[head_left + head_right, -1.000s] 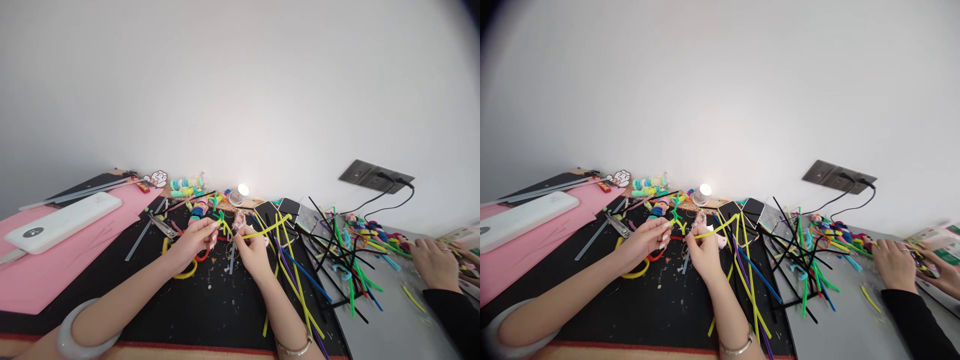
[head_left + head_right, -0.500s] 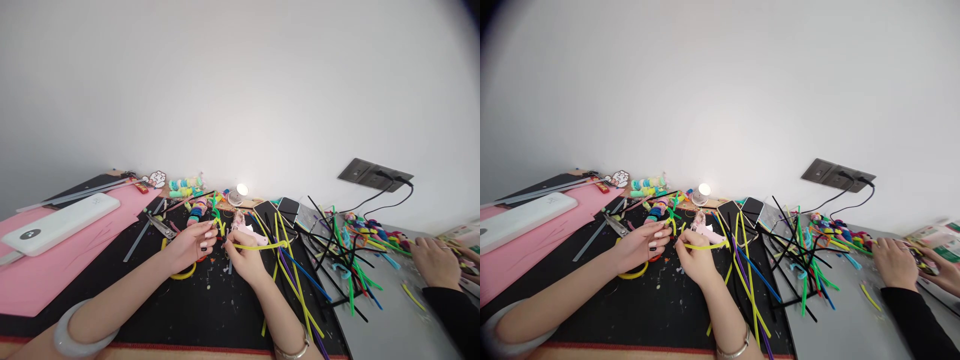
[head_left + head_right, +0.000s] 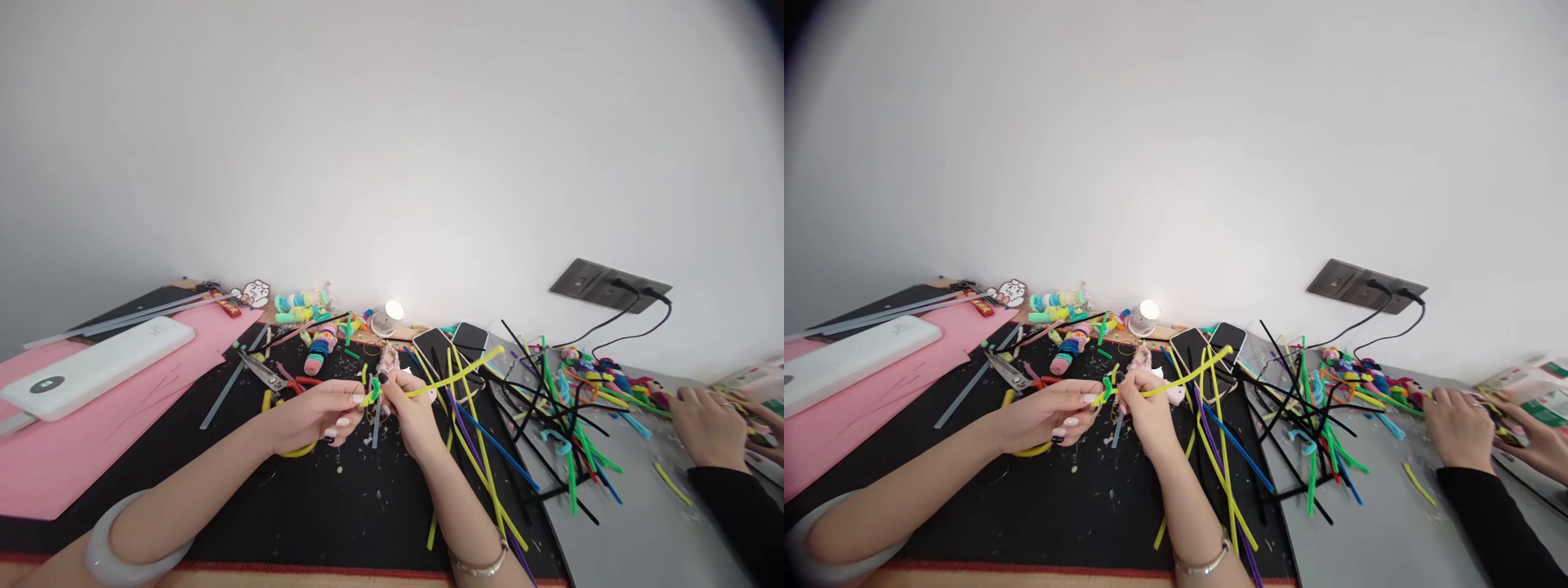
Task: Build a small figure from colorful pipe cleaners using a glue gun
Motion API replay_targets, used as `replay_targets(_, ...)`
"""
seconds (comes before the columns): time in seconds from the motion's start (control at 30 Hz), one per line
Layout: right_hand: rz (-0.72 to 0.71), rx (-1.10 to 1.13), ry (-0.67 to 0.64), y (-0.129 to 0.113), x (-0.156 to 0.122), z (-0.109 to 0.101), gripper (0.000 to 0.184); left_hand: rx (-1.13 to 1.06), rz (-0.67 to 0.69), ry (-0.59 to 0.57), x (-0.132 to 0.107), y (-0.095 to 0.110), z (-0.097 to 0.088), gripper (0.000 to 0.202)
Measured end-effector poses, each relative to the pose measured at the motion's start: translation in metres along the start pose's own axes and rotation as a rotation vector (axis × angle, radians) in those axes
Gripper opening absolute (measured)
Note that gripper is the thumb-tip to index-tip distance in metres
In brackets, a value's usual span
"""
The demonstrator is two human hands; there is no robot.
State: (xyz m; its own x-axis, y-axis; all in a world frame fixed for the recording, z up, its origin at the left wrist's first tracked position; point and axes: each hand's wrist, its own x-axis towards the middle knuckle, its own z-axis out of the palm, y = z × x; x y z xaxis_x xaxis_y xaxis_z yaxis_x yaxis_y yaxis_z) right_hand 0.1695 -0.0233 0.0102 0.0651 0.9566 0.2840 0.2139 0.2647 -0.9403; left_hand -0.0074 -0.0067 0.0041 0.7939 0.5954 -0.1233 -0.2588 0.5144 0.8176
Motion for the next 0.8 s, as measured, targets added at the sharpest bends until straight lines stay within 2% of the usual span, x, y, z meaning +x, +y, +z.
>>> replay_targets(0.13,-0.002,-0.024,-0.095,-0.004,0.000,-0.001,0.046,0.027,0.014,-0.010,0.001,-0.002,-0.001,0.024)
replay_targets(0.3,-0.103,-0.077,-0.026,-0.005,0.000,0.000,0.043,0.063,0.014,0.025,0.000,0.001,0.002,0.026)
replay_targets(0.5,-0.059,-0.066,-0.072,-0.004,0.000,-0.003,0.042,0.175,-0.047,0.047,-0.001,0.004,0.007,0.032)
replay_targets(0.6,-0.110,-0.064,-0.036,-0.006,0.000,-0.006,0.037,0.217,-0.022,0.110,0.002,0.002,0.007,0.031)
replay_targets(0.8,-0.265,-0.129,0.057,-0.010,-0.001,-0.009,0.024,0.383,0.089,0.322,0.009,-0.003,0.003,0.033)
